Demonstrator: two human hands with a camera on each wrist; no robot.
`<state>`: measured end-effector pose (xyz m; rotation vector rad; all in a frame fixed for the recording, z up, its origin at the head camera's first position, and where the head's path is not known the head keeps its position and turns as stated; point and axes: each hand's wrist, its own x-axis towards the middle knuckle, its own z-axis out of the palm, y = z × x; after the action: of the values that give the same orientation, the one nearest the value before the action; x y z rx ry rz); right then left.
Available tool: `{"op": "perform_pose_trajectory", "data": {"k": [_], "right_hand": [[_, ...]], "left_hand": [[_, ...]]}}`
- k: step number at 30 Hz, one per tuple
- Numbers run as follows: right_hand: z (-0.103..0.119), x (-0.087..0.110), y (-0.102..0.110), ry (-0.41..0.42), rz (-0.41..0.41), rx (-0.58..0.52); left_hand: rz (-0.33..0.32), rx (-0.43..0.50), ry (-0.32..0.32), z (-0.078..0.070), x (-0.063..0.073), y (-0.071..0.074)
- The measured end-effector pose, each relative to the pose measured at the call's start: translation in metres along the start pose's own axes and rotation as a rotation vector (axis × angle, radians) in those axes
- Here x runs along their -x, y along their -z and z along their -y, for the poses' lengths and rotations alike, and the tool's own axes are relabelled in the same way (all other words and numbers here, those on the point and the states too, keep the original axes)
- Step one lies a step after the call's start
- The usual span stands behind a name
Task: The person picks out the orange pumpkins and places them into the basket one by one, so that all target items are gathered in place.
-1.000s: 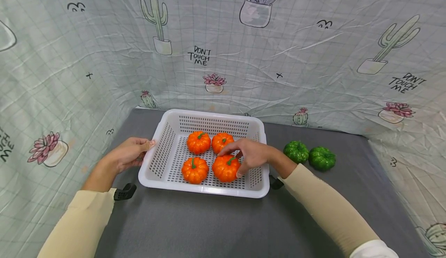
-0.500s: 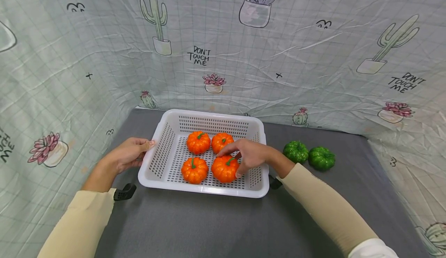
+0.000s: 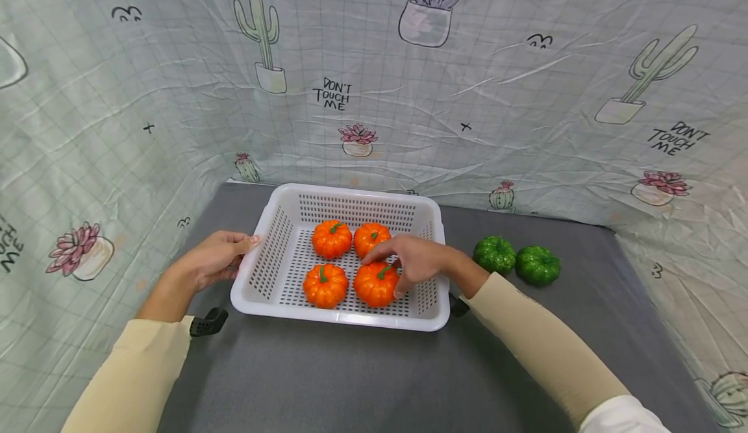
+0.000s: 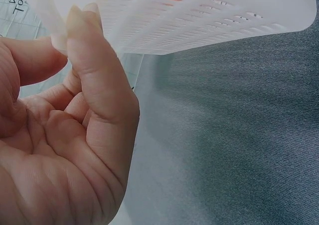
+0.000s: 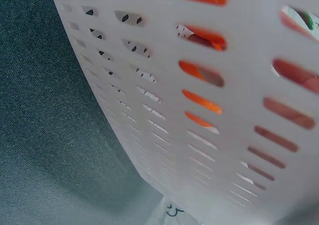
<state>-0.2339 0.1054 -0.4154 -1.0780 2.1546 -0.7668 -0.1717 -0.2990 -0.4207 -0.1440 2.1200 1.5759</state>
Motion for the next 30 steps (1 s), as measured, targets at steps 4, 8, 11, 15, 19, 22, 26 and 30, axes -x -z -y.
{"op": "perform_pose_trajectory", "data": {"k": [4, 8, 11, 15, 19, 22, 26, 30], "right_hand": [[0.0008, -0.0023, -0.001, -0.02, 0.01, 0.018], [0.0008, -0.0036, -0.0015, -0.042, 0.014, 0.016], [0.0016, -0.004, -0.0016, -0.051, 0.014, 0.019], [0.0036, -0.0041, -0.0014, -0.055, 0.016, 0.031], [0.0049, -0.0039, -0.0013, -0.054, 0.017, 0.045], [0.0052, -0.0042, -0.0016, -0.055, 0.015, 0.065], [0.0057, -0.0044, -0.0023, -0.059, 0.013, 0.088], [0.006, -0.0041, -0.0036, -0.07, 0.016, 0.091]], "left_hand": [[0.001, 0.0, 0.003, -0.0008, 0.0011, 0.0001], [0.002, 0.005, 0.005, -0.0024, 0.0017, -0.0004], [0.003, 0.006, 0.003, -0.0035, 0.0021, -0.0006], [0.002, 0.004, 0.004, -0.0036, 0.0018, -0.0009], [0.001, 0.012, 0.005, -0.0028, 0.0008, -0.0008], [0.001, 0.012, 0.003, -0.0025, 0.0003, -0.0005], [0.003, 0.011, 0.003, -0.0016, 0.0, 0.0002], [0.008, 0.015, 0.007, -0.0005, 0.0, 0.0002]]}}
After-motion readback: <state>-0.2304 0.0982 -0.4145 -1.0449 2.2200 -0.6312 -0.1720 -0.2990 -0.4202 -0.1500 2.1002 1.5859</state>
